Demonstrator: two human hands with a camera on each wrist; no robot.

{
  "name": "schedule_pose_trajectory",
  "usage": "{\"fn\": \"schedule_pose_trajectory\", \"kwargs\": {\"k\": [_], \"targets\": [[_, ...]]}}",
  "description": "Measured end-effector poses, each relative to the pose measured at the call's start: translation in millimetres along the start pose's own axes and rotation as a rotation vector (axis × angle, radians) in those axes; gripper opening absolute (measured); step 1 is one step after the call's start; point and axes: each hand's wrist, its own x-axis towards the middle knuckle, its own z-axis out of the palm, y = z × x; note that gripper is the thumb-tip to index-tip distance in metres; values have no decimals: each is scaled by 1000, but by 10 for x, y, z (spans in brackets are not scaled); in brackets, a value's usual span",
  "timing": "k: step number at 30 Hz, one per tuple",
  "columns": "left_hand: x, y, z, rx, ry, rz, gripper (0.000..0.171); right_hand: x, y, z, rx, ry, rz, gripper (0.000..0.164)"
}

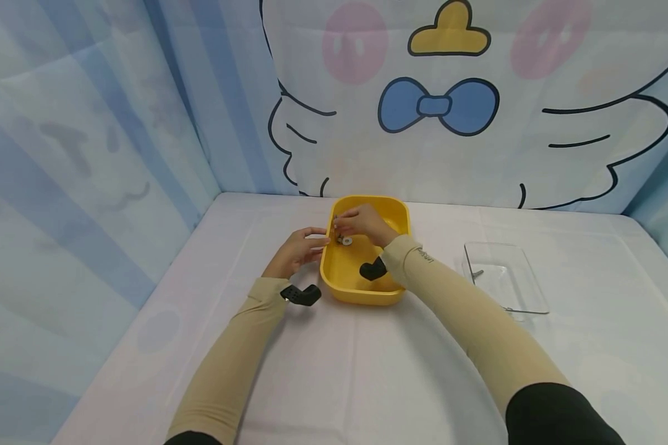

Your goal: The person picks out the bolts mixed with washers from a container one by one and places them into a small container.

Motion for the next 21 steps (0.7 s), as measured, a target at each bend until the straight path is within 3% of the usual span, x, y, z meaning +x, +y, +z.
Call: {"fn": "schedule_pose_trajectory", "kwargs": {"k": [8,21], "targets": [[11,-4,3,5,9,-7,42,-6,-47,-85,65,-36,-52,33],[-2,-8,2,-5,5,6,43,-143,-168,-208,44,-73,-135,34]]}}
